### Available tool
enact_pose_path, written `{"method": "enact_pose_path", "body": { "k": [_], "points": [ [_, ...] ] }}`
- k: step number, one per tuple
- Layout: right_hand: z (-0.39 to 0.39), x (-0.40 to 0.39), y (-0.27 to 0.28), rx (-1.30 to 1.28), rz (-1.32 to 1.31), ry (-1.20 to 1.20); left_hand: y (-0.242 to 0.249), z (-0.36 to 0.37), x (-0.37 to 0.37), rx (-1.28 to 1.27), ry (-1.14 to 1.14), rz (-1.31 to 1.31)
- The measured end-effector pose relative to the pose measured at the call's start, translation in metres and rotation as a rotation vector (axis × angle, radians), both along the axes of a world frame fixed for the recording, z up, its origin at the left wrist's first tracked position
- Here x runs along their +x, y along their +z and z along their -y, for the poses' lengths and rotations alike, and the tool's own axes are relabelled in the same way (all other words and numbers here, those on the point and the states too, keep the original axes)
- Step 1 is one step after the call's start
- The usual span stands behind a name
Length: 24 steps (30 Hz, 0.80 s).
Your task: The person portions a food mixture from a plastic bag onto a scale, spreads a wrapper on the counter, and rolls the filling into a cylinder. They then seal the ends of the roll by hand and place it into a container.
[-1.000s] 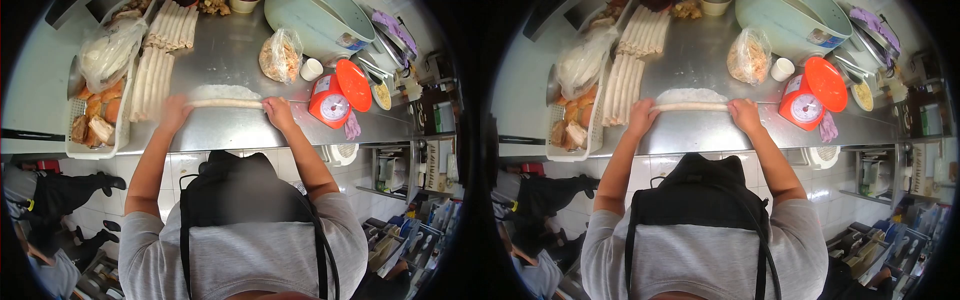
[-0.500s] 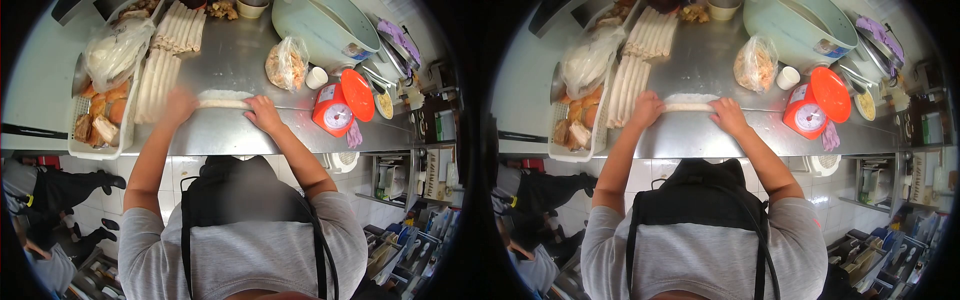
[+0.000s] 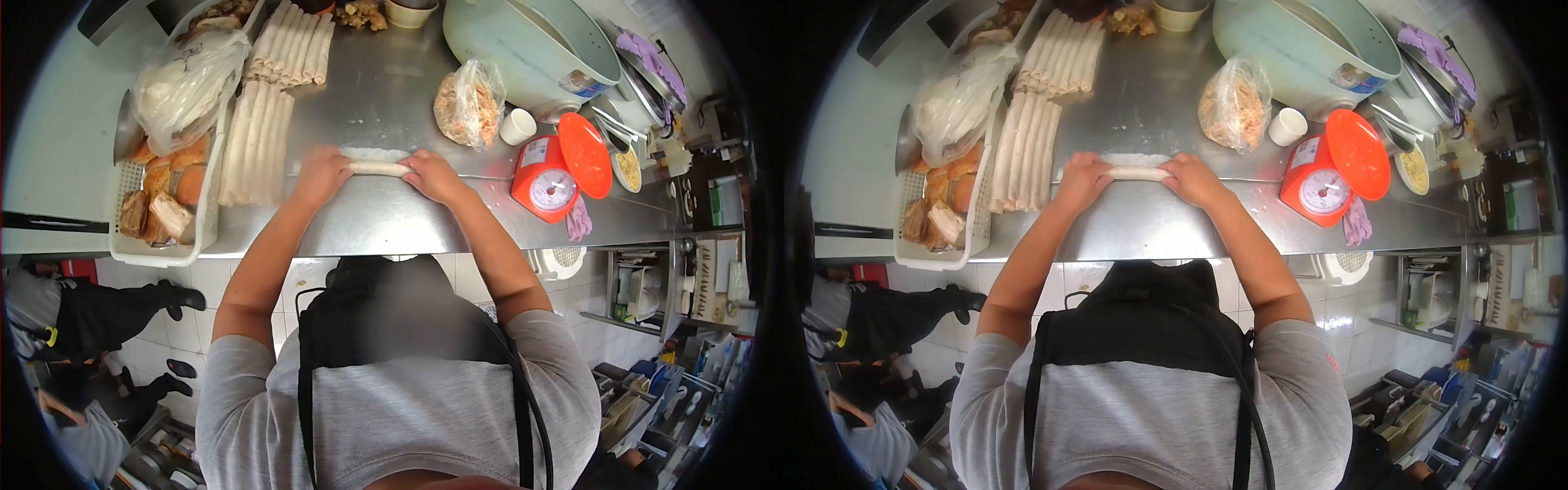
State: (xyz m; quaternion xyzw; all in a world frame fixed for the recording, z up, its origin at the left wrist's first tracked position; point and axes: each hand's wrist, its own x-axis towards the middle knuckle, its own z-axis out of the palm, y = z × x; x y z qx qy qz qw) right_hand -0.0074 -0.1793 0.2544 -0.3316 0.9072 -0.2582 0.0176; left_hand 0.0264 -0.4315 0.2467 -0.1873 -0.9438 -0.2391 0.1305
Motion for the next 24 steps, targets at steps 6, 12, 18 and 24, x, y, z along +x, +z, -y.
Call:
{"method": "enact_pose_path", "body": {
  "k": [6, 12, 18, 24],
  "points": [
    [-0.008, -0.01, 0.011, -0.098, 0.353, -0.152, 0.0, 0.0, -0.002, 0.027, 0.088, -0.002],
    [-0.004, -0.029, 0.007, 0.039, 0.252, -0.171, 0.007, 0.006, -0.012, 0.044, 0.111, 0.09],
    [0.024, -0.01, 0.003, 0.018, -0.274, -0.107, 0.01, 0.01, -0.028, -0.057, 0.095, 0.053],
    [0.02, -0.019, -0.012, -0.098, -0.153, -0.054, -0.004, -0.001, -0.03, -0.115, 0.083, -0.07]
  ]
}}
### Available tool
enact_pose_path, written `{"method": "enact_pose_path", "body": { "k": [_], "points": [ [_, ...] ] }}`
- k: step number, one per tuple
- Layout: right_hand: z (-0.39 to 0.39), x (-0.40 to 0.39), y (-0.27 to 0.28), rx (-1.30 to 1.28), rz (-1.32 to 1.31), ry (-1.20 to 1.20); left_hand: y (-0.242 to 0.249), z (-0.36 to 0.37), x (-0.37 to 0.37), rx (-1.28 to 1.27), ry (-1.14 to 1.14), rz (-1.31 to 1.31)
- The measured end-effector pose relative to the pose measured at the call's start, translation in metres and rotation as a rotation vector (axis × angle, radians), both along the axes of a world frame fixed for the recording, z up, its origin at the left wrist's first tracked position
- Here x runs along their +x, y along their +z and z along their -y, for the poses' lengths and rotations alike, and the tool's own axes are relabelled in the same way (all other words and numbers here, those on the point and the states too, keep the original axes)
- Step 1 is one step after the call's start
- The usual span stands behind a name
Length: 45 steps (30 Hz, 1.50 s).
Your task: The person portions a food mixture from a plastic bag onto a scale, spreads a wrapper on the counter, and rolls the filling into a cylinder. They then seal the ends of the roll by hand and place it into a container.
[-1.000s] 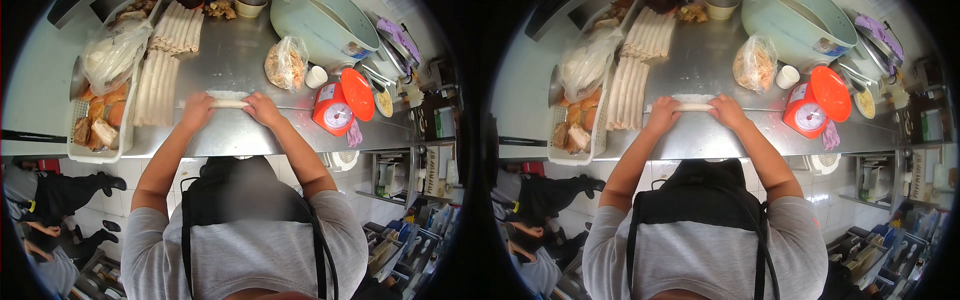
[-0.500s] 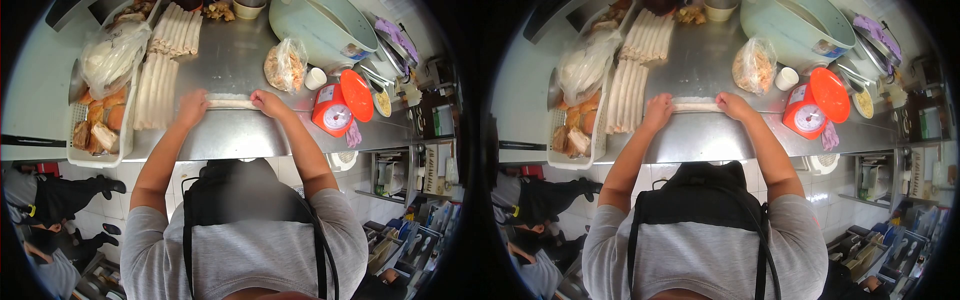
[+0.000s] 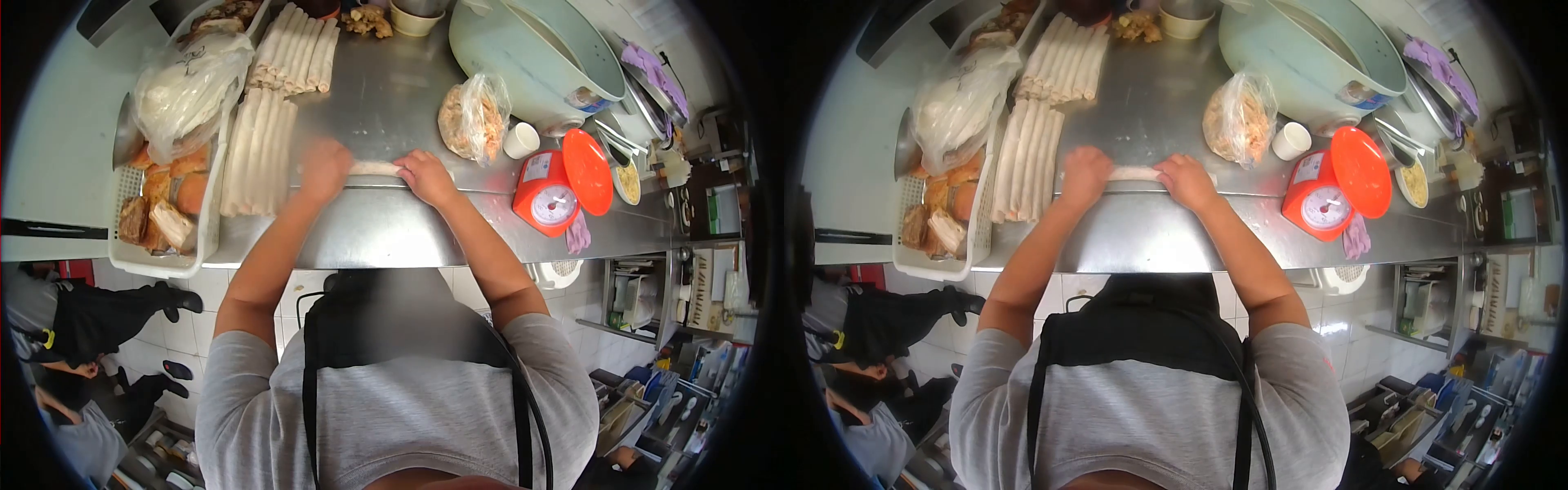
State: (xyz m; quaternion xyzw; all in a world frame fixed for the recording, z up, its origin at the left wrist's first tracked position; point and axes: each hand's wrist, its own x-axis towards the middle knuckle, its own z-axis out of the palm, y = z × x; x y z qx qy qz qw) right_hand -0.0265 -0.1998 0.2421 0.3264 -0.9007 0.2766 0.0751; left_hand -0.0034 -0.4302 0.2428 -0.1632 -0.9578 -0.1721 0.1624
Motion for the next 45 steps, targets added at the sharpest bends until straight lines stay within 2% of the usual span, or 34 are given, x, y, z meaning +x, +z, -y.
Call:
{"method": "enact_pose_path", "body": {
  "k": [1, 4, 7, 13, 16, 19, 22, 25, 28, 31, 33, 37, 40, 43, 45],
  "points": [
    [0.001, -0.003, 0.001, -0.01, 0.017, 0.007, -0.002, -0.003, 0.001, 0.009, -0.04, -0.094],
    [0.005, -0.011, 0.005, 0.154, 0.173, -0.054, -0.005, -0.01, 0.005, 0.158, -0.082, -0.152],
    [0.021, 0.004, 0.013, 0.084, -0.135, -0.049, 0.0, -0.005, -0.001, 0.137, -0.108, 0.051],
    [0.032, 0.001, 0.005, 0.168, 0.017, -0.031, 0.012, -0.004, -0.008, 0.013, -0.091, 0.203],
    [0.031, 0.0, 0.01, 0.215, 0.048, -0.012, 0.025, 0.0, 0.0, 0.106, -0.091, 0.079],
    [0.03, 0.002, 0.014, 0.226, 0.012, -0.001, 0.006, 0.007, 0.015, 0.343, 0.212, -0.366],
    [0.036, 0.005, 0.028, 0.167, -0.019, 0.054, -0.007, 0.005, 0.046, 1.237, 0.276, 0.141],
    [0.05, -0.002, 0.015, 0.259, 0.033, 0.069, 0.008, -0.005, 0.062, 1.556, 0.386, 0.576],
    [0.05, -0.008, 0.01, 0.237, 0.039, 0.092, -0.001, -0.008, 0.063, 1.933, 0.25, 0.851],
    [0.049, -0.021, 0.014, 0.214, 0.195, 0.176, 0.01, -0.028, 0.064, 2.121, 0.246, 1.153],
    [0.048, -0.029, 0.014, 0.183, 0.297, 0.182, 0.01, -0.044, 0.053, 2.133, 0.272, 1.066],
    [0.046, -0.024, 0.05, 0.144, 0.548, 0.116, 0.002, -0.054, 0.026, 2.178, 0.258, 0.969],
    [0.025, -0.023, 0.033, 0.226, 0.145, 0.183, -0.004, -0.055, 0.02, 2.192, 0.363, 0.943],
    [0.012, -0.014, 0.016, 0.253, 0.11, 0.061, 0.004, -0.056, 0.023, 2.194, 0.362, 0.921],
    [0.011, -0.022, 0.018, 0.267, 0.261, 0.073, 0.006, -0.059, 0.022, 2.18, 0.354, 0.928]
  ]
}}
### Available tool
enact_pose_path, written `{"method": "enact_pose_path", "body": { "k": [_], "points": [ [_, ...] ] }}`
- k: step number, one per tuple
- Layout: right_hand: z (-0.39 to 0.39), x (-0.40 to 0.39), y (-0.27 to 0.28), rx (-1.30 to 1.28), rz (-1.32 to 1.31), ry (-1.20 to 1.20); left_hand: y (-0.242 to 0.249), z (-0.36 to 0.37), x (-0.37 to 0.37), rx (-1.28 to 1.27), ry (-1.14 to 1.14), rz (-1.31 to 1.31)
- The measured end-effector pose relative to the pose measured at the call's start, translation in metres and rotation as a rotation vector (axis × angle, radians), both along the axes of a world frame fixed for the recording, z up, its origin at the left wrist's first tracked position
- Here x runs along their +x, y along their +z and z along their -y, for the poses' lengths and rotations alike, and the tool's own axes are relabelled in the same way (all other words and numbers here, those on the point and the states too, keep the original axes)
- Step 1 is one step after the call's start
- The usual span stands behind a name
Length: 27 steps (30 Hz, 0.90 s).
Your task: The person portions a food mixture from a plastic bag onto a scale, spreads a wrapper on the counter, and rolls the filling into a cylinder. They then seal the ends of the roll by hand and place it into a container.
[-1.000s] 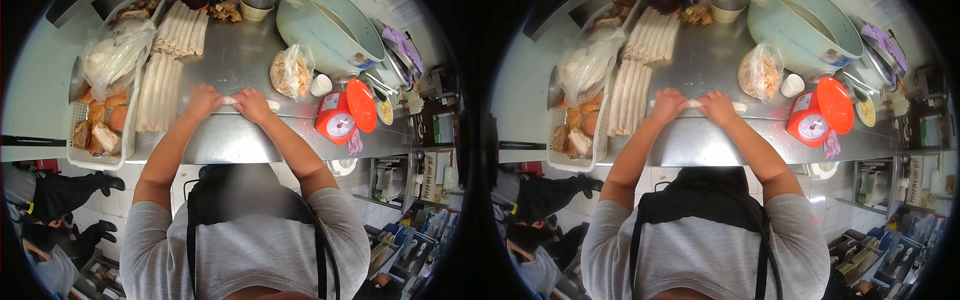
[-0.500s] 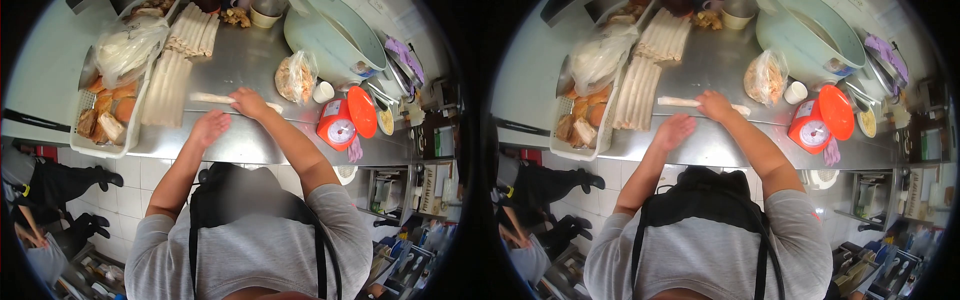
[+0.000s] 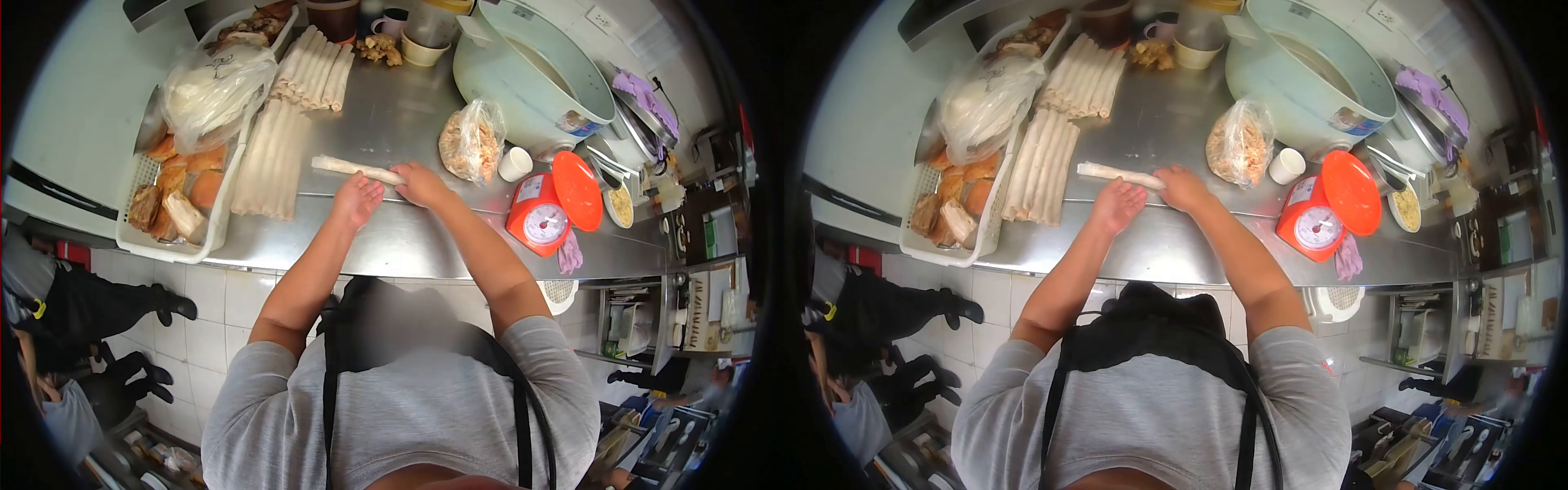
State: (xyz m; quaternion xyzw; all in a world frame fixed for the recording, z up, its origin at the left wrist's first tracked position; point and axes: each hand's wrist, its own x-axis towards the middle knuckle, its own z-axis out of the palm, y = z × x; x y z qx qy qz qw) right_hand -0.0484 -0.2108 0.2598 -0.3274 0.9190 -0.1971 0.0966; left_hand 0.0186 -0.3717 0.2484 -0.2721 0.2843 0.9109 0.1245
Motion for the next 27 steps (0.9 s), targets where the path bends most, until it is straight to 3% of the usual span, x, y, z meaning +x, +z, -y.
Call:
{"method": "enact_pose_path", "body": {
  "k": [4, 7, 10, 16, 17, 20, 24, 27],
  "points": [
    [0.007, -0.009, 0.033, -0.042, 0.544, -0.083, 0.008, -0.002, -0.006, 0.014, 0.015, 0.029],
    [0.002, 0.01, 0.021, 0.012, 0.153, -0.03, -0.002, -0.006, -0.015, 0.027, 0.033, 0.002],
    [0.003, 0.028, 0.008, 0.006, 0.034, -0.172, 0.005, -0.009, -0.014, -0.041, 0.024, 0.03],
    [-0.004, 0.021, 0.045, -0.338, 1.137, -0.353, 0.006, -0.009, -0.007, 0.058, -0.041, -0.054],
    [-0.007, 0.026, 0.044, -0.416, 1.163, -0.344, 0.008, -0.01, -0.006, 0.046, -0.048, -0.072],
    [-0.011, 0.053, 0.055, -0.651, 1.169, -0.36, 0.025, -0.014, -0.004, 0.041, -0.072, -0.13],
    [-0.01, 0.073, 0.048, -0.552, 0.59, -0.277, 0.04, -0.017, -0.012, 0.115, -0.075, -0.245],
    [-0.011, 0.082, 0.052, -0.556, 0.598, -0.214, 0.057, -0.016, -0.018, 0.183, -0.03, -0.274]
  ]
}}
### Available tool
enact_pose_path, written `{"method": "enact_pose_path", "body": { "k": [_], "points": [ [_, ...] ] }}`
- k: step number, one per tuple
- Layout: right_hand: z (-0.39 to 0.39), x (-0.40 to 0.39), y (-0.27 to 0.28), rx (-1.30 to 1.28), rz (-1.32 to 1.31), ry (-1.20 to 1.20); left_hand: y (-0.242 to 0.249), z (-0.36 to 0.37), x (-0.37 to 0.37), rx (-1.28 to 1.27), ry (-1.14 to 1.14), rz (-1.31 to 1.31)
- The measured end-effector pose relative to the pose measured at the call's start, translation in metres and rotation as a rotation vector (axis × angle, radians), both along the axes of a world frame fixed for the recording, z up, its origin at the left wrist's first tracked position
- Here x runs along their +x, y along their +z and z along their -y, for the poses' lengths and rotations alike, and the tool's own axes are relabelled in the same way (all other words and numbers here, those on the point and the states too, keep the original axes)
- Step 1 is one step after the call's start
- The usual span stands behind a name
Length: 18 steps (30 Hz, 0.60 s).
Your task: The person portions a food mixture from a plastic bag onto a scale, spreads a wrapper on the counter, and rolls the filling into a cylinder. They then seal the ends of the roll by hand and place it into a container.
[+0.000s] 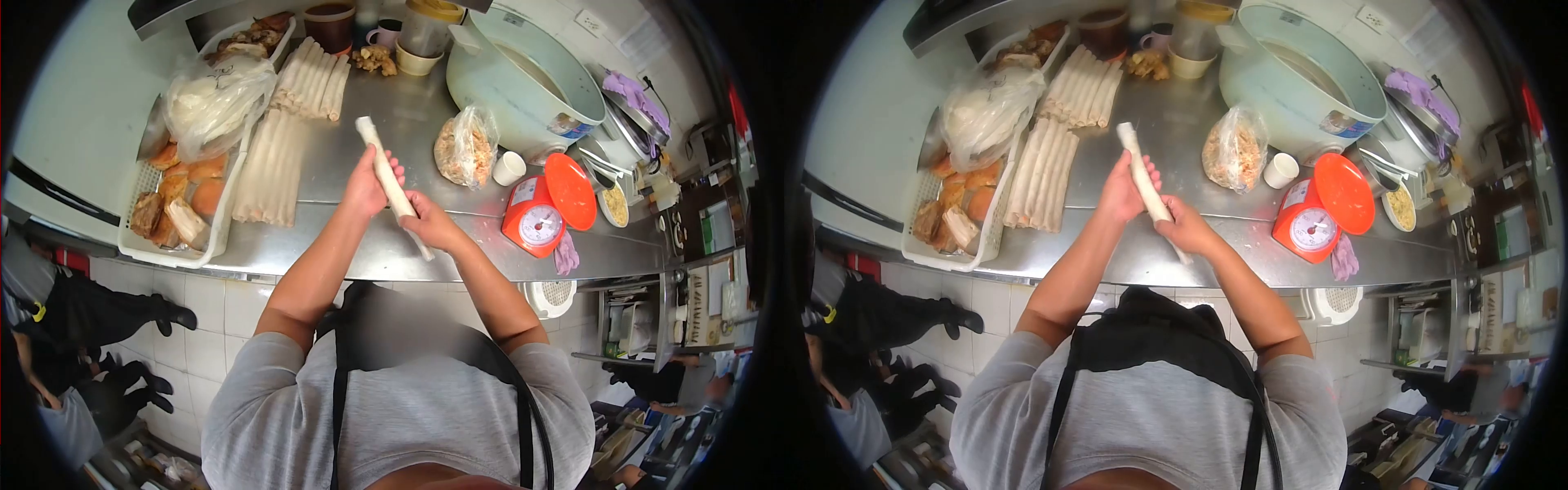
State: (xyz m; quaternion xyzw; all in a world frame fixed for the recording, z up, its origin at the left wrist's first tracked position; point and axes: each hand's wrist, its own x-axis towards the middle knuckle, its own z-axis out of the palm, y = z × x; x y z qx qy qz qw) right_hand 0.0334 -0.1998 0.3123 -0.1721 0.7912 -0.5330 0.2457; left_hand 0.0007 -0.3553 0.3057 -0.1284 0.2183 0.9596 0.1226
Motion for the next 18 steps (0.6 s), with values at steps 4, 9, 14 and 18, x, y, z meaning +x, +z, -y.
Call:
{"method": "enact_pose_path", "body": {
  "k": [4, 9, 14, 18],
  "points": [
    [-0.005, 0.006, 0.002, -0.222, 0.138, 0.012, 0.029, 0.0, 0.0, -0.196, 0.036, -0.113],
    [-0.014, 0.0, 0.017, -0.3, -0.208, -0.171, 0.055, -0.006, 0.012, -0.66, -0.004, -0.448],
    [-0.009, 0.0, 0.094, -0.319, -0.83, -0.252, 0.067, -0.018, 0.017, -1.164, 0.022, -0.64],
    [-0.008, 0.002, 0.105, -0.264, -0.948, -0.212, 0.082, -0.024, 0.024, -1.139, 0.076, -0.718]
  ]
}}
